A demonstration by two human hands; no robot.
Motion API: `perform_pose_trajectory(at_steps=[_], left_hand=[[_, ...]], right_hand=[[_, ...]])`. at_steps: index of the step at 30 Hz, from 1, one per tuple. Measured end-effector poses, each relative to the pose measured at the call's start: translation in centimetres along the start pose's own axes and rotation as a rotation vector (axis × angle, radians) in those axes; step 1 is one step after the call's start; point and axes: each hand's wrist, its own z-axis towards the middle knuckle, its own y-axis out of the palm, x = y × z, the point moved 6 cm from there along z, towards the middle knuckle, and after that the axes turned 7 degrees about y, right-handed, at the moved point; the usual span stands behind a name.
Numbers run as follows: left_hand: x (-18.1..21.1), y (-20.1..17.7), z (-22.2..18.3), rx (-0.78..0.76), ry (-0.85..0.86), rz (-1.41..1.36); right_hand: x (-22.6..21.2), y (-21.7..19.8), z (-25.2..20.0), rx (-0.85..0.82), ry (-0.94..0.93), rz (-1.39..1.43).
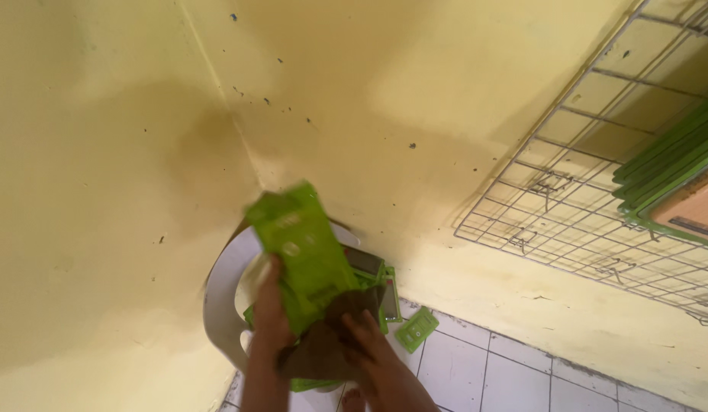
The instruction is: The person repeatedly picks up packaged phone cases from a white plastic chair, wipes each package with a brown cloth, and hangs them on a wall-mounted wire grid display. The person handles the cases one at a time, wiping the front and back before placing them on hooks.
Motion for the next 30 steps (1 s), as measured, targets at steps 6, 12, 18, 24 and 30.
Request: perform_pose_trajectory(at_steps=[6,12,18,24,30], left_hand=[[5.1,4.1,-2.8,-0.137,0.163,0.129],[-3.2,7.3,-5.9,-0.159,0.033,0.376],[-9.1,6.9,-6.9,-0.362,-0.077,0.317],[-7.8,4.1,-6.9,-0.18,-0.177,0.168],[-5.3,4.3,-8.8,-0.091,-0.219,0.135]], right_hand=[[8.1,-1.3,-0.2,0.152,0.698,1.232],[8.2,-2.2,2.4,0.29,0.57,1.622],[4.2,-2.7,2.9,0.294,0.412,0.629],[1.6,-4.2,2.4,0.207,0.251,0.333],[7.3,-9.8,3.0,0.272,0.875,1.226]])
